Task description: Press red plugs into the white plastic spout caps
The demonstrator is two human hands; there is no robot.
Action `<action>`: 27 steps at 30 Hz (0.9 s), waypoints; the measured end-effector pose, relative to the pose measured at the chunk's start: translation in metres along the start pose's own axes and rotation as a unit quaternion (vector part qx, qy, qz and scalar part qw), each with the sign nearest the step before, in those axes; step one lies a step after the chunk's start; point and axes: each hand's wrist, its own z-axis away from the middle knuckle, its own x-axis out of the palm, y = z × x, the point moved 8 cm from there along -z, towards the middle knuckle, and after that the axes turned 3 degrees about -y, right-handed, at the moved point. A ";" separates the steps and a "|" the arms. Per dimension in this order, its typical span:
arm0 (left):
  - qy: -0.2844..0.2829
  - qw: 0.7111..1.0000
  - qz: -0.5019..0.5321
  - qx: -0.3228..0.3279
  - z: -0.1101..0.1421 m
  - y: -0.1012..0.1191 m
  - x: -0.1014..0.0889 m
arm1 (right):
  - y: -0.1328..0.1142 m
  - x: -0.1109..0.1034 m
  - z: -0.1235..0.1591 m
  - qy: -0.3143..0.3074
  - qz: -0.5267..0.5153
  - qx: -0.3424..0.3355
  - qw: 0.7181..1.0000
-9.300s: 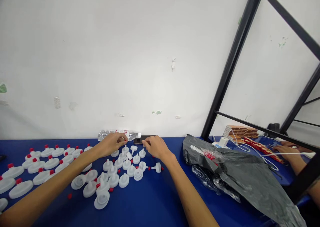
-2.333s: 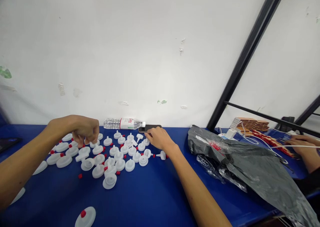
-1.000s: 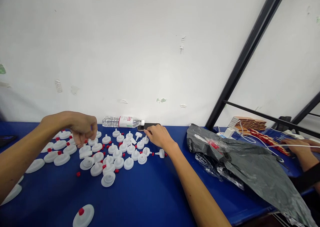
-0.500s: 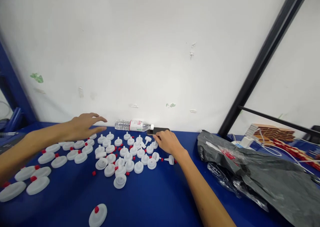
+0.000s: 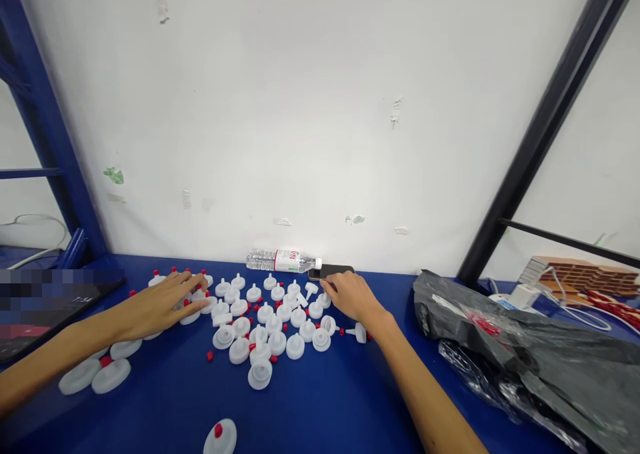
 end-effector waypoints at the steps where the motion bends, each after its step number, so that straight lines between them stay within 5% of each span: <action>1: -0.003 1.000 0.004 0.004 -0.002 0.001 0.000 | 0.000 0.000 0.000 0.000 0.000 -0.001 1.000; 15: 0.032 0.998 0.037 0.028 -0.013 0.005 0.002 | -0.001 -0.001 0.001 0.000 -0.017 -0.002 1.000; 22: 0.109 0.991 0.074 -0.008 -0.014 0.004 -0.017 | 0.001 -0.009 0.002 0.022 -0.049 0.010 0.999; 27: 0.155 0.978 0.132 -0.035 -0.025 0.019 -0.045 | 0.004 -0.028 0.006 0.099 -0.114 0.044 0.988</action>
